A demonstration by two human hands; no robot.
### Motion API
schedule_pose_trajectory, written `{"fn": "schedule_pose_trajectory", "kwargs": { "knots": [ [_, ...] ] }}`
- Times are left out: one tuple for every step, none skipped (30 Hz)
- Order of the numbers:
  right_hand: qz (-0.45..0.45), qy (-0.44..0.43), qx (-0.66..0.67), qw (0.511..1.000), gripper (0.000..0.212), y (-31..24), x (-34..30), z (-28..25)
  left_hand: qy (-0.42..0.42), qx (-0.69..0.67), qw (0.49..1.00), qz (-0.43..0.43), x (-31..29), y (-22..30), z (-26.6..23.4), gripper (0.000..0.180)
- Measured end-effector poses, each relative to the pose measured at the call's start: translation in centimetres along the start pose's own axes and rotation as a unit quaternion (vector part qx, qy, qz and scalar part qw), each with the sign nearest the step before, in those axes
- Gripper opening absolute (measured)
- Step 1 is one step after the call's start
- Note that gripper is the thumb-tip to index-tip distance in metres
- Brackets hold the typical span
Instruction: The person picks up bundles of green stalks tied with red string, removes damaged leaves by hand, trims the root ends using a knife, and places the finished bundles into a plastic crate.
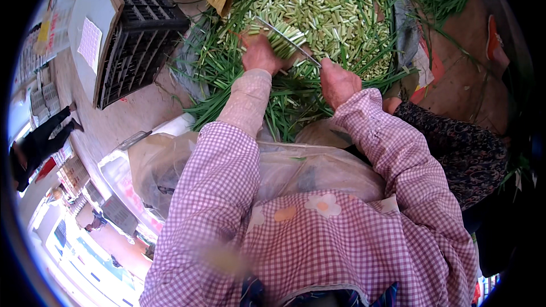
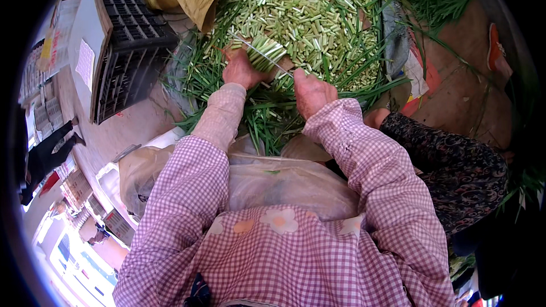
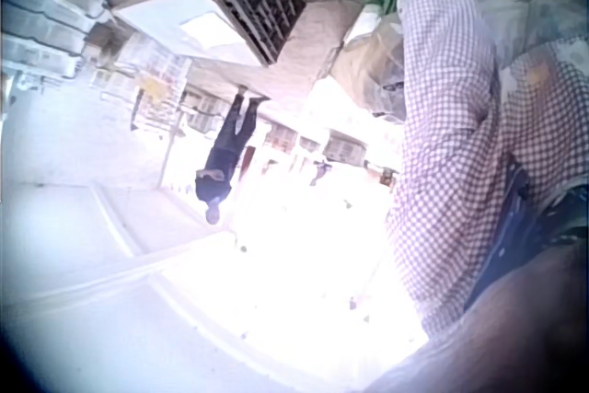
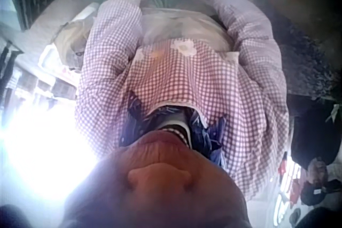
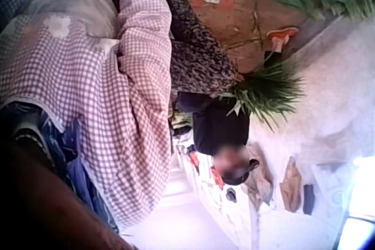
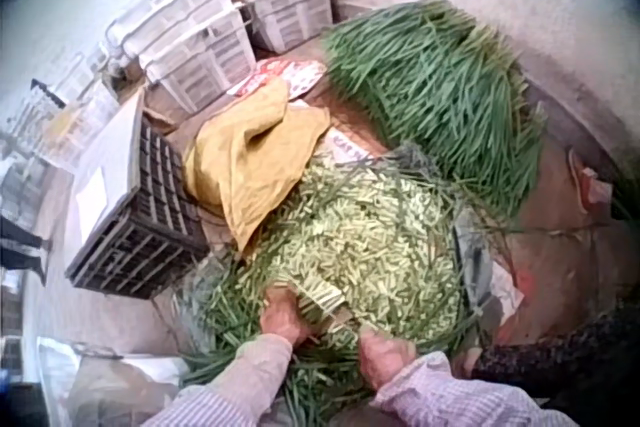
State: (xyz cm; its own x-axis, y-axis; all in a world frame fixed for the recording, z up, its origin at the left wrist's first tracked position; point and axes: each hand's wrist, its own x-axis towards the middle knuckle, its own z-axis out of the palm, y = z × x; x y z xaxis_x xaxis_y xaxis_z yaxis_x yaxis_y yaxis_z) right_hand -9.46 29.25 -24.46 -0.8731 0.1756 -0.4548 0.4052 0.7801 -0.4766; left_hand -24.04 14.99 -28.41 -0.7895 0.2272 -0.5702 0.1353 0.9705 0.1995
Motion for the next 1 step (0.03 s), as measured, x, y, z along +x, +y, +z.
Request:
{"fn": "schedule_pose_trajectory", "kwargs": {
  "knots": [
    [-0.013,0.057,-0.016,0.998,0.015,0.21,0.02,0.62,-0.008,0.007,1.0,-0.007,0.19,-0.21,0.0,0.092]
  ]
}}
